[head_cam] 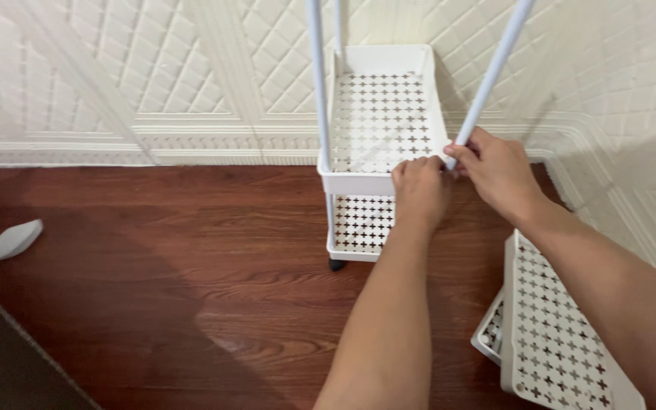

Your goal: The person assembles a white plastic rolling cart by inserting vertical poles into the base and stacking perforated trays onto the frame. They secure each tray with small white fasteners and adjust the components to ensure stability.

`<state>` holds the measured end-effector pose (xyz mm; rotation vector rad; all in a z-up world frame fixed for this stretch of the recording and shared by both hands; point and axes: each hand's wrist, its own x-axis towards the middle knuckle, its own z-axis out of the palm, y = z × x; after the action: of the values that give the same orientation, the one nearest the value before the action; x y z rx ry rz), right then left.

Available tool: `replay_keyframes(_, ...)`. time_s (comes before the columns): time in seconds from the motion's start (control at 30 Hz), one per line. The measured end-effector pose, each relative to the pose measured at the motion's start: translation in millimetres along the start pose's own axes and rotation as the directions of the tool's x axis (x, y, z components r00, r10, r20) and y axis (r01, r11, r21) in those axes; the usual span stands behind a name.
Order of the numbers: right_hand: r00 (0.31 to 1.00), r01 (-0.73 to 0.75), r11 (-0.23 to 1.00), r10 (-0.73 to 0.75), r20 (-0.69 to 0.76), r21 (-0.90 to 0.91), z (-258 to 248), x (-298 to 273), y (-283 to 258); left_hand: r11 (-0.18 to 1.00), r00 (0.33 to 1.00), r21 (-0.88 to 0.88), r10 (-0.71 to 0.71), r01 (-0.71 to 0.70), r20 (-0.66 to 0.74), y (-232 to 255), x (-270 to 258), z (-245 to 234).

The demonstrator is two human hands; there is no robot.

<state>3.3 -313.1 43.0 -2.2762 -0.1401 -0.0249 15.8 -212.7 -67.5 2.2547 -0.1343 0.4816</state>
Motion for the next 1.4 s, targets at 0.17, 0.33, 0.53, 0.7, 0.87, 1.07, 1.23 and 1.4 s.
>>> replay_keyframes(0.17,0.999,-0.040,0.997,0.042,0.022,-0.071,-6.7,0.6,2.4,0.997,0.993,0.040,-0.064,0.060,0.094,11.5,7.8,-7.1)
replay_keyframes(0.33,0.993,-0.033,0.979,0.009,0.119,0.199,-9.3,5.1,30.8,0.995,0.991,0.083,-0.039,0.050,-0.132,26.7,-10.3,-19.6)
replay_keyframes(0.53,0.988,-0.142,0.943,0.118,0.098,0.299,-42.4,-27.1,81.7,0.972,0.963,-0.099,0.192,-0.213,-0.188,65.0,-58.5,-1.5)
replay_keyframes(0.7,0.942,-0.331,0.881,0.330,0.062,0.338,-104.7,-54.3,125.2,0.907,0.979,-0.409,-0.019,0.103,0.205,104.0,-64.6,72.4)
replay_keyframes(0.87,0.857,-0.505,0.833,0.516,0.014,0.224,-166.3,-103.3,203.6,0.797,0.745,-0.364,-0.153,0.482,0.650,144.6,-80.7,177.8)
replay_keyframes(1.07,0.695,-0.693,0.663,0.719,0.021,0.283,-180.5,-187.0,322.4,0.843,0.682,-0.319,-0.076,0.433,0.727,169.1,-152.8,280.8)
replay_keyframes(1.23,0.605,-0.754,0.557,0.796,0.036,0.347,-165.7,-227.0,398.3,0.814,0.623,-0.264,-0.146,0.517,0.769,149.6,-199.0,336.6)
replay_keyframes(1.4,0.474,-0.852,0.438,0.878,0.067,0.286,-133.7,-240.5,442.6,0.816,0.623,-0.233,-0.187,0.529,0.760,134.3,-215.3,349.7)
